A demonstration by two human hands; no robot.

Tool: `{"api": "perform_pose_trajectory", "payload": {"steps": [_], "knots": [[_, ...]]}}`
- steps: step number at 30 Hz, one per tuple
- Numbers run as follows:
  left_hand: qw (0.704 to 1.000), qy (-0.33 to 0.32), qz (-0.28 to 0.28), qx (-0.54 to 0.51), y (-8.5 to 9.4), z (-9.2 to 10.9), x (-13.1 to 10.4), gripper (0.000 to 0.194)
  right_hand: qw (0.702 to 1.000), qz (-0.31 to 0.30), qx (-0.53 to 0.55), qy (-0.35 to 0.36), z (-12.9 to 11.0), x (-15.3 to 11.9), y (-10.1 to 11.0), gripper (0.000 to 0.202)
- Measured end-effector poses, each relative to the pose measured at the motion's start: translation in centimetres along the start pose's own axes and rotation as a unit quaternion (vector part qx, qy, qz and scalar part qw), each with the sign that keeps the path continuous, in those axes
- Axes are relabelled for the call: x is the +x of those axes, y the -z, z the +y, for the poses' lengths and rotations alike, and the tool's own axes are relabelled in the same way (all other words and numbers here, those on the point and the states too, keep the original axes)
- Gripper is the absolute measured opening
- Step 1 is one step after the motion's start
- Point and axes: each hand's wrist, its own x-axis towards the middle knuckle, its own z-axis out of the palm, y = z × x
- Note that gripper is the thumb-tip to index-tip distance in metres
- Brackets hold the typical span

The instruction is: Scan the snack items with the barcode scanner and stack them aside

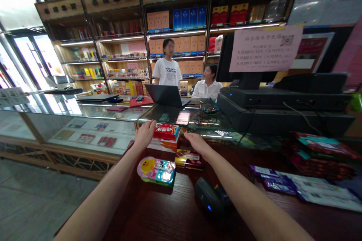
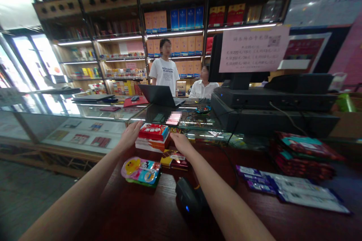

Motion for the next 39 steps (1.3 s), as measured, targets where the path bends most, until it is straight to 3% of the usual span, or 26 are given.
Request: {"api": "perform_pose_trajectory", "payload": {"steps": [8,12,19,26,34,39], "knots": [[0.995,-0.053,0.082,-0.031,-0.2,2.1,-3.5,0.042,1.000,0.022,-0.017,-0.006,0.7,-1.7,1.6,0.043],[0.992,-0.096,0.082,-0.009,-0.5,3.1,-5.4,0.038,0.999,0.022,-0.029,0.001,1.0,-2.8,2.4,0.043],[0.987,-0.141,0.005,0.075,-1.3,5.0,-8.0,0.040,0.998,0.018,-0.049,0.020,1.6,-4.4,3.6,0.040],[0.958,-0.209,-0.093,0.171,-2.0,5.7,-8.9,0.041,0.997,0.022,-0.078,0.018,2.7,-6.2,4.7,0.045],[0.918,-0.246,-0.156,0.270,-2.3,6.0,-9.3,0.042,0.981,0.039,-0.185,-0.033,4.7,-7.3,6.1,0.046],[0.900,-0.245,-0.199,0.299,-2.9,5.9,-9.0,0.047,0.957,0.014,-0.282,-0.060,4.9,-8.8,6.5,0.045]]}}
